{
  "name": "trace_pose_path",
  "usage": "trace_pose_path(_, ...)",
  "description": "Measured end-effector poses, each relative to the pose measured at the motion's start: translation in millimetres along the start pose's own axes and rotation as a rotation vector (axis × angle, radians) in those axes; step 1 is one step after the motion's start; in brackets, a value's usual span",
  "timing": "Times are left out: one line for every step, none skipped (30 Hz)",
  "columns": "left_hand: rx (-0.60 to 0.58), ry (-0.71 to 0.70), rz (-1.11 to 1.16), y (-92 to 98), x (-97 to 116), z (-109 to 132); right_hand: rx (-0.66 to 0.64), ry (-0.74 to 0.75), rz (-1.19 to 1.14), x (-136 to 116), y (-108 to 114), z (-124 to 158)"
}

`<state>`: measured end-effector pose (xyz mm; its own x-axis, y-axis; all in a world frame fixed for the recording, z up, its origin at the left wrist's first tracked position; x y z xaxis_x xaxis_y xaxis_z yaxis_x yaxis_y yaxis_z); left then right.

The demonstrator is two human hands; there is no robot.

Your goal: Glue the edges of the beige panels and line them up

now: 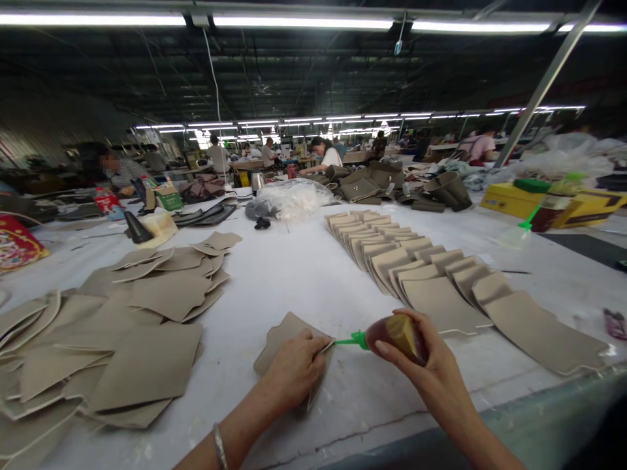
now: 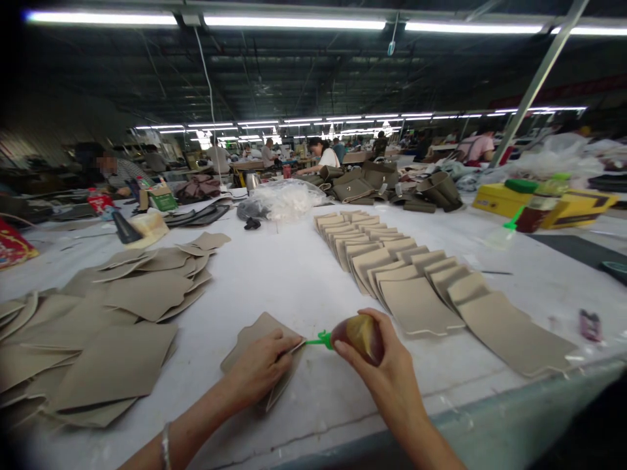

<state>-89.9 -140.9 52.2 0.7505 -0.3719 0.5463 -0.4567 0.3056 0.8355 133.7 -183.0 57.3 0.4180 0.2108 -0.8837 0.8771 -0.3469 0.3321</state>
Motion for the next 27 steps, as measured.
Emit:
trace_pose_path(0.001,0.001,0.001,0.4,0,0,0.015,0.008,0.009,1,1,0)
trace_pose_path(0.001,0.003,0.001,0.7,1,0,0.019,0.012,0.017,1,1,0)
trace_pose_path(0.001,0.005,0.001,0.8,1,1,0.017,0.009,0.019,2,1,1)
trace_pose_path(0.000,0.006,0.001,0.7,1,1,0.005,0.001,0.013,3,1,3)
trace_pose_path(-0.001,0.007,0.000,0.4,1,1,-0.012,-0.010,0.000,4,1,4)
trace_pose_path(-0.002,0.010,-0.002,0.1,1,1,-0.028,-0.025,-0.019,5,0,5)
trace_pose_path(-0.001,0.014,-0.006,-0.3,1,1,-0.038,-0.039,-0.041,6,0,6)
trace_pose_path(-0.002,0.017,-0.011,-0.6,1,1,-0.038,-0.050,-0.061,7,0,6)
trace_pose_path(-0.002,0.020,-0.014,-0.8,1,1,-0.027,-0.055,-0.076,8,0,5)
trace_pose_path(-0.004,0.022,-0.015,-0.8,1,2,-0.009,-0.056,-0.083,9,0,5)
trace_pose_path(-0.005,0.023,-0.015,-0.7,1,2,0.014,-0.054,-0.081,10,0,5)
trace_pose_path(-0.007,0.022,-0.013,-0.3,1,2,0.035,-0.046,-0.073,11,0,5)
trace_pose_path(-0.009,0.020,-0.011,0.1,2,3,0.048,-0.036,-0.058,11,0,6)
trace_pose_path(-0.009,0.019,-0.011,0.6,2,3,0.051,-0.025,-0.040,11,0,8)
trace_pose_path(-0.008,0.018,-0.012,1.0,2,3,0.045,-0.017,-0.024,10,0,9)
trace_pose_path(-0.008,0.017,-0.014,1.3,2,3,0.033,-0.010,-0.009,10,0,11)
trace_pose_path(-0.006,0.017,-0.017,1.6,2,3,0.022,-0.004,0.001,9,-1,13)
trace_pose_path(-0.005,0.017,-0.018,1.7,2,3,0.014,-0.001,0.004,9,-1,14)
trace_pose_path(-0.005,0.018,-0.019,1.7,2,3,0.014,0.002,0.001,9,-1,14)
trace_pose_path(-0.005,0.019,-0.018,1.7,3,3,0.024,0.005,-0.006,9,-1,14)
trace_pose_path(-0.004,0.021,-0.017,1.7,3,2,0.038,0.007,-0.013,10,-1,14)
trace_pose_path(-0.003,0.024,-0.016,1.7,3,2,0.051,0.010,-0.018,10,0,13)
trace_pose_path(-0.003,0.028,-0.017,1.8,3,3,0.061,0.011,-0.019,11,0,13)
trace_pose_path(-0.002,0.032,-0.019,1.9,2,3,0.063,0.011,-0.017,11,0,14)
trace_pose_path(-0.001,0.034,-0.020,2.1,2,3,0.055,0.008,-0.017,12,0,15)
trace_pose_path(-0.001,0.034,-0.017,2.2,2,3,0.030,-0.001,-0.026,12,0,16)
trace_pose_path(-0.002,0.031,-0.011,2.3,2,3,-0.008,-0.015,-0.044,12,0,18)
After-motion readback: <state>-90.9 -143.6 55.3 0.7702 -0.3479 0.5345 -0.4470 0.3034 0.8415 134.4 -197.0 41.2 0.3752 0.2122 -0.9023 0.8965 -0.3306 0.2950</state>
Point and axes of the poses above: each hand's wrist, its own z-axis away from the middle knuckle, its own y-axis out of the back of the hand, x = y × z, the point moved 2 cm from there along -z, towards the middle knuckle, and after that the axes turned 3 degrees about y, right-handed, at the moved point
